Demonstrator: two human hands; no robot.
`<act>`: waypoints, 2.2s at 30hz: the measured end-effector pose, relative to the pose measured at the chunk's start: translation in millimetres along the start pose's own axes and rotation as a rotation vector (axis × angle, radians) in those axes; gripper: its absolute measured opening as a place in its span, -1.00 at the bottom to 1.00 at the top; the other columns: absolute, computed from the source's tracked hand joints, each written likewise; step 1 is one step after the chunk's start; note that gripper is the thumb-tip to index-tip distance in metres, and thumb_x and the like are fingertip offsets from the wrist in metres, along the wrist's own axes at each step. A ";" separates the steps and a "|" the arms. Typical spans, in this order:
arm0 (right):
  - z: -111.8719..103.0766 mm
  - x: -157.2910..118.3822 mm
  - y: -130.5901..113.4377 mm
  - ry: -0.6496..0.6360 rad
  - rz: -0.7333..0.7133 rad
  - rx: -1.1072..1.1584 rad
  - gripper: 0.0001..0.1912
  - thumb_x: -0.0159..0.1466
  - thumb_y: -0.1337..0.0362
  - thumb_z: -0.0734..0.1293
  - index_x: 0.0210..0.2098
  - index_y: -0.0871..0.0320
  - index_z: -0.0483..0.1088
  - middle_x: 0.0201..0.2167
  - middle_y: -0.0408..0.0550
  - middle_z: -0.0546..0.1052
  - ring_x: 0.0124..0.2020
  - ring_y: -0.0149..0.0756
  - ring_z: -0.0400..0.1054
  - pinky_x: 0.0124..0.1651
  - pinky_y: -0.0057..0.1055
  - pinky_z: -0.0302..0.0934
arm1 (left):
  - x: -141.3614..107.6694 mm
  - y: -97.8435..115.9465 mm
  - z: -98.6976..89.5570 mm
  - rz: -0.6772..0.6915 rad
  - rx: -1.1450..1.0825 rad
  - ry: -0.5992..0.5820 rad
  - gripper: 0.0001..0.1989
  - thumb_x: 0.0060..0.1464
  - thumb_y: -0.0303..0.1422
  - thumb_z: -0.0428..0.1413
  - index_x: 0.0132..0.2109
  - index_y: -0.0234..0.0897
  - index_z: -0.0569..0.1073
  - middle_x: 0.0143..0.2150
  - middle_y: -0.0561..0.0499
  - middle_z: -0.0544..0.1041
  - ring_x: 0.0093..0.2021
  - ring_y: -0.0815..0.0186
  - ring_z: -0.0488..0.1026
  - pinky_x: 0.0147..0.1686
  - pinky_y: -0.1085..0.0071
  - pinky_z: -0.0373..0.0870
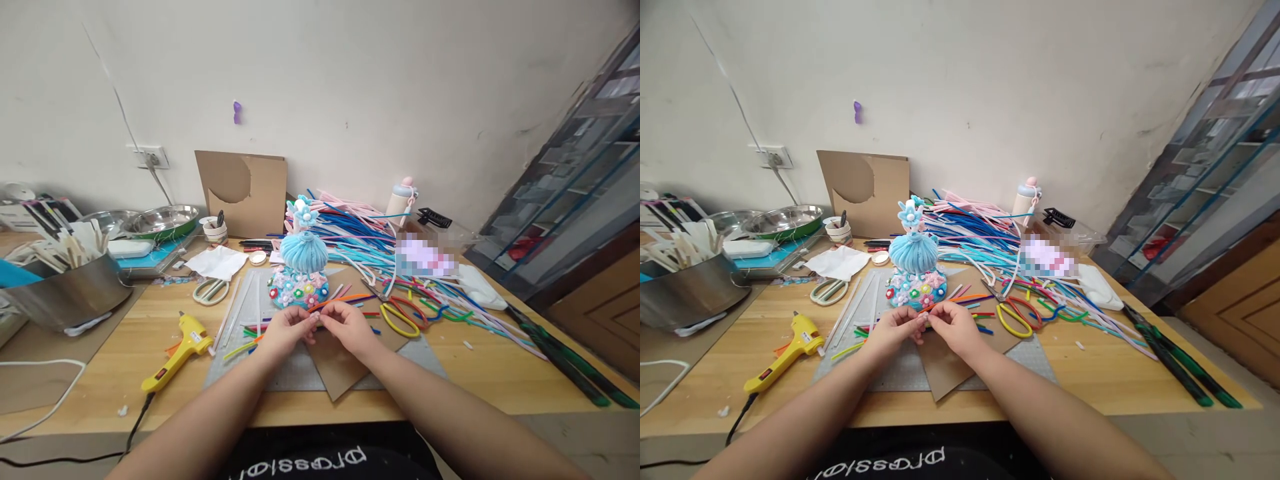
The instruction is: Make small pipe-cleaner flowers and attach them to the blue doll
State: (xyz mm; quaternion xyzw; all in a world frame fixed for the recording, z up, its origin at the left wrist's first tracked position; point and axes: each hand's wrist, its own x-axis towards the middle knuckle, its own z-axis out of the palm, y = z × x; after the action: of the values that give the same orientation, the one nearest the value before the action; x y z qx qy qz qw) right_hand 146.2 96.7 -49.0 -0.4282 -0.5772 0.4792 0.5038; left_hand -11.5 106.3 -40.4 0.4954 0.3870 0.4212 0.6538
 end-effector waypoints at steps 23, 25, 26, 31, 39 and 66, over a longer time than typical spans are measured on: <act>13.6 47.1 -70.1 0.288 -0.098 0.204 -0.82 0.03 0.21 0.39 -0.56 0.17 0.35 -0.76 -0.32 0.21 -0.72 -0.53 -0.01 -0.62 -0.51 -0.09 | 5.3 -6.0 -14.6 0.151 -0.057 0.114 -0.75 -0.06 -0.21 0.18 -0.44 -0.35 0.42 -0.57 0.05 0.45 -0.62 0.43 0.34 -0.58 0.47 0.35; 14.1 46.3 -68.9 0.296 -0.096 0.196 -0.82 0.03 0.21 0.39 -0.57 0.17 0.35 -0.78 -0.33 0.20 -0.73 -0.53 -0.02 -0.61 -0.50 -0.09 | 5.3 -5.9 -14.7 0.154 -0.048 0.107 -0.75 -0.06 -0.21 0.18 -0.44 -0.35 0.42 -0.57 0.04 0.45 -0.63 0.43 0.33 -0.59 0.48 0.33; 14.1 45.8 -68.6 0.298 -0.098 0.194 -0.82 0.03 0.22 0.39 -0.57 0.17 0.35 -0.78 -0.33 0.19 -0.73 -0.53 -0.02 -0.61 -0.50 -0.09 | 5.2 -5.7 -14.6 0.156 -0.044 0.107 -0.74 -0.06 -0.21 0.18 -0.45 -0.35 0.42 -0.57 0.05 0.45 -0.63 0.44 0.33 -0.59 0.48 0.32; 12.2 46.2 -69.4 0.324 -0.121 0.178 -0.84 0.04 0.22 0.38 -0.55 0.16 0.36 -0.74 -0.31 0.22 -0.69 -0.50 0.03 -0.58 -0.49 -0.04 | 4.0 -4.0 -14.2 0.160 -0.018 0.115 -0.76 -0.03 -0.22 0.15 -0.44 -0.34 0.42 -0.56 0.05 0.45 -0.61 0.46 0.31 -0.59 0.52 0.27; 9.9 60.2 -78.9 0.460 -0.369 -0.137 -0.89 0.02 0.25 0.38 -0.57 0.14 0.42 -0.37 -0.13 0.31 -0.22 -0.27 0.25 -0.09 -0.34 0.12 | 3.4 -3.2 -13.7 0.150 0.003 0.107 -0.76 -0.03 -0.22 0.15 -0.45 -0.33 0.42 -0.57 0.06 0.44 -0.59 0.45 0.30 -0.57 0.52 0.25; 10.3 40.1 -72.2 0.448 -0.595 -0.409 -0.93 0.13 0.31 0.32 -0.48 0.13 0.42 -0.29 -0.06 0.29 -0.14 -0.19 0.25 -0.01 -0.22 0.12 | 2.1 -0.8 -13.3 0.163 0.008 0.105 -0.75 -0.05 -0.21 0.17 -0.46 -0.34 0.43 -0.58 0.05 0.43 -0.59 0.44 0.30 -0.57 0.51 0.25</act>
State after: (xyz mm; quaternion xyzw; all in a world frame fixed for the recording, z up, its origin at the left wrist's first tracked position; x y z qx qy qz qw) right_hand 130.1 122.1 28.6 -0.4275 -0.6352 0.0834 0.6378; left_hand -22.9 112.4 -44.2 0.5052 0.3807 0.4967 0.5943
